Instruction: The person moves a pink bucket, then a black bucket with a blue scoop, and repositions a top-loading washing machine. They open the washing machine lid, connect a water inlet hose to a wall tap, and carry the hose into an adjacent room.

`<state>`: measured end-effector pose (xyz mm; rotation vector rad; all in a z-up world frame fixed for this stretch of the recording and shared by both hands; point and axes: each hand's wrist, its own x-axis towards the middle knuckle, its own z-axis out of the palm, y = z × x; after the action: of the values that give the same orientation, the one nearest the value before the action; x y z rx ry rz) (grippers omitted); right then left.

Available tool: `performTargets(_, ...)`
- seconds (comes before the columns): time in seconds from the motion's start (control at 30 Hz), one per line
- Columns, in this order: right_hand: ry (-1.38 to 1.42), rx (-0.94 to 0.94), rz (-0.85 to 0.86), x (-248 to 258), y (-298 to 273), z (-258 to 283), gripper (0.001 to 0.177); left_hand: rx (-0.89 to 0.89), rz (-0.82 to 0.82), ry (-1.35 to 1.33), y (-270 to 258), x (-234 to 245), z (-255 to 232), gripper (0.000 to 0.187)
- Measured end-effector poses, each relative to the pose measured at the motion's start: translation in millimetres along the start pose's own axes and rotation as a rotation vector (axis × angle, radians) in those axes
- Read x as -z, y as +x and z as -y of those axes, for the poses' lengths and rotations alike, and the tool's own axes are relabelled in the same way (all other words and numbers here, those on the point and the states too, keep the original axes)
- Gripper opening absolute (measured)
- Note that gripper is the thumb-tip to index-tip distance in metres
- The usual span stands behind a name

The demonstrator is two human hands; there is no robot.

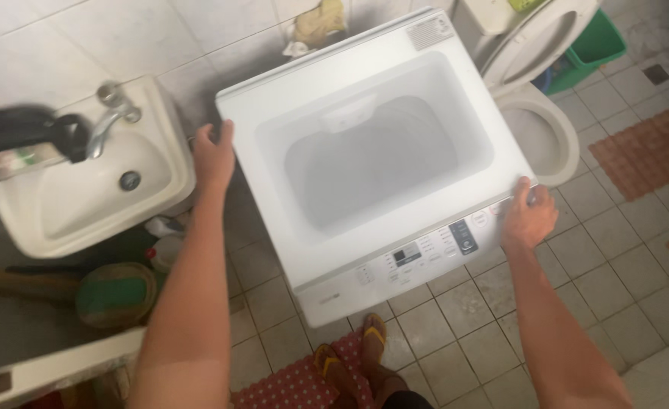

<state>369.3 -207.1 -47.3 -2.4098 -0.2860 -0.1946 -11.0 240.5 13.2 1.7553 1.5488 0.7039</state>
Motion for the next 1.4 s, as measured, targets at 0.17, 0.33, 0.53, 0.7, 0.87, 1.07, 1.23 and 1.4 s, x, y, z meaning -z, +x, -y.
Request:
performTargets(0.17,-0.024,0.016,0.004,0,0,3,0.054,-0.120,0.063,0.033,77,-24,4,0.078)
performTargets(0.33,-0.053,0.034,0.021,2,-2,8,0.052,-0.018,0.148,-0.124,92,-28,-14,0.066)
performTargets(0.53,-0.116,-0.016,0.064,11,0,18,0.056,0.019,0.295,-0.217,92,-21,-60,0.045)
performTargets(0.7,-0.129,-0.121,0.098,10,-1,24,0.055,0.203,0.225,-0.315,82,-21,-73,0.033)
performTargets(0.87,0.029,-0.077,0.016,10,8,29,0.046,0.101,0.182,-0.393,99,-29,-55,0.026)
performTargets(1.07,0.066,-0.053,0.044,20,23,29,0.040,0.065,0.181,-0.458,94,-34,-45,0.024)
performTargets(1.23,0.110,-0.023,0.064,22,37,19,0.045,0.073,0.170,-0.444,83,-33,-35,0.027)
performTargets(1.4,0.035,-0.283,0.175,22,41,14,0.069,0.067,0.189,-0.397,90,-35,-26,0.029)
